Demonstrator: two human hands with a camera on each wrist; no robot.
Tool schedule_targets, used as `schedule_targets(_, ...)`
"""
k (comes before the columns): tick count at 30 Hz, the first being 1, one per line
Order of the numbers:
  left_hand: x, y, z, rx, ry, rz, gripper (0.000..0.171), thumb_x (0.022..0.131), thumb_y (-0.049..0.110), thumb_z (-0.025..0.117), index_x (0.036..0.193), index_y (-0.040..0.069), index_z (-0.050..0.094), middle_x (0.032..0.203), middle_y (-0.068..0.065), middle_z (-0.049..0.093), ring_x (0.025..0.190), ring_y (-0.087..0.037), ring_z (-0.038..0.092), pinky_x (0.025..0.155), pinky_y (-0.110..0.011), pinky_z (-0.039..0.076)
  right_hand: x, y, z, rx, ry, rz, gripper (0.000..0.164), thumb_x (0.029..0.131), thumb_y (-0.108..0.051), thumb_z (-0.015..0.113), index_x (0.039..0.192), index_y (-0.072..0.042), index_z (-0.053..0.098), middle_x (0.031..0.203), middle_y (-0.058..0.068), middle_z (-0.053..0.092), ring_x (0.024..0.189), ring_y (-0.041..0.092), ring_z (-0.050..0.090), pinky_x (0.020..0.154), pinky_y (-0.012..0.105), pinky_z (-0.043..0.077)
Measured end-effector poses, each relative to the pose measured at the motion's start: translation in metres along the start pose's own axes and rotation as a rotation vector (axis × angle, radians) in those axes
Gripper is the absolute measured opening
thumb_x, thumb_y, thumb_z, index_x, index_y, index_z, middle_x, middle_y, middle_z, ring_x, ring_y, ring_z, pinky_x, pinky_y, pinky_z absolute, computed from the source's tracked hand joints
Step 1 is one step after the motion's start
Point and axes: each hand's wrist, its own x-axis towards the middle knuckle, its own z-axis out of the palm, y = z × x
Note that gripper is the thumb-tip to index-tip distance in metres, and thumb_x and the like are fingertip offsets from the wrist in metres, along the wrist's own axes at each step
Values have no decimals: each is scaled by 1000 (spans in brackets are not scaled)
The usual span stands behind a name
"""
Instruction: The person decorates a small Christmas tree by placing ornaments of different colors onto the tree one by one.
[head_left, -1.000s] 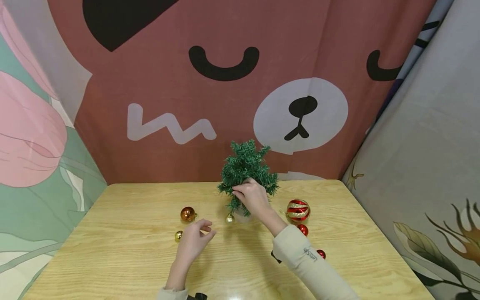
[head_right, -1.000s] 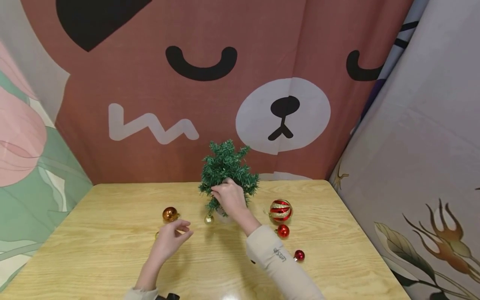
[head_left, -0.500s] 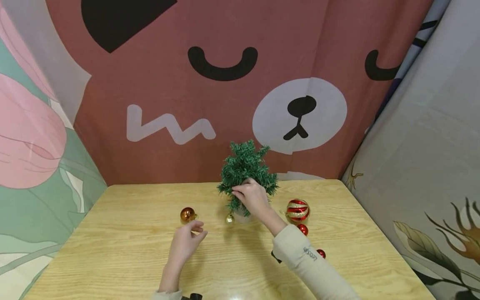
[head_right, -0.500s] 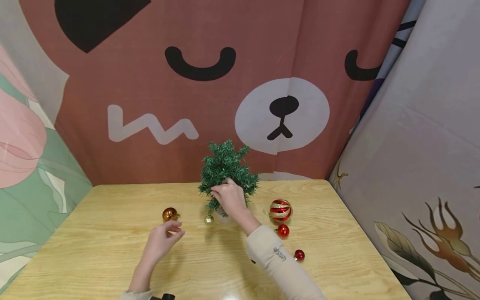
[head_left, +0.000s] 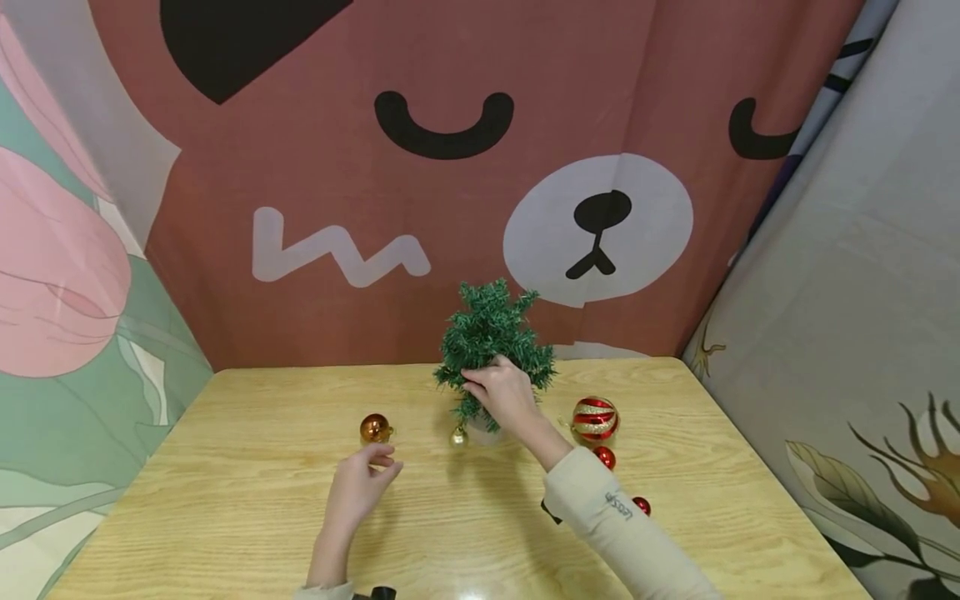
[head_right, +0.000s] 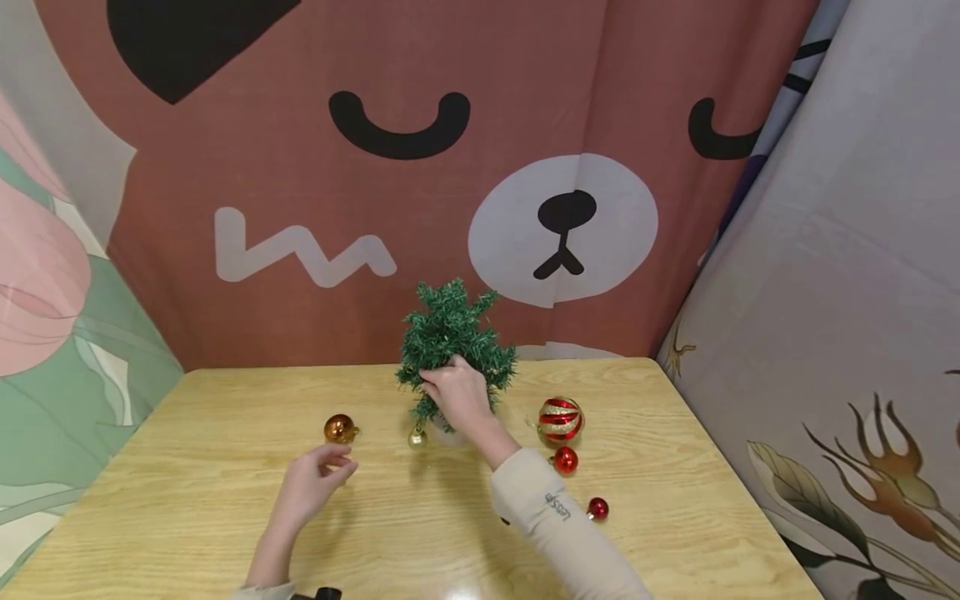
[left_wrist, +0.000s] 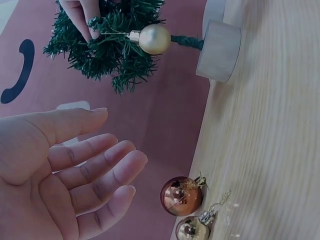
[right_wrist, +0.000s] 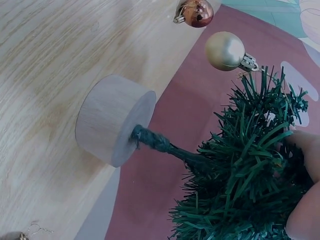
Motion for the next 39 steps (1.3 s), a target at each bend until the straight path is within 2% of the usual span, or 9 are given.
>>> schedule_targets(10,-2,-5,-6,-10,14,-30,25,80,10,66,100,-4,62,81,-9,64,66,-17,58,57,-29,47,1,-3,-1,16,-26,-1,19,78,-21,69,95,-14,73,78,-2,68,67,14,53,50,23,44)
schedule_targets(20,-2,-15,-9,-7,37,-32,23,78,6,66,98,-6,63,81,-9,64,68,-20,60,60,-31,49,0,-2,-2,11,-31,4,19,79,-23,68,95,-14,72,78,-1,68,68,14,53,50,23,44)
schedule_targets(30,-3,-25,-12,6,28,-66,24,80,8,65,99,-7,62,81,-10,63,67,-19,59,57,-30,48,0,-2,-2,-20,-48,14,19,79,-24,68,96,-15,72,77,-2,68,67,13,52,50,22,43)
schedule_targets(39,0,-26,-13,0,42,-83,24,80,8,64,98,-7,62,81,-10,64,68,-20,59,56,-30,48,0,-1,-2,-9,-57,25,20,79,-23,68,96,-15,72,78,-2,68,67,13,51,52,23,44)
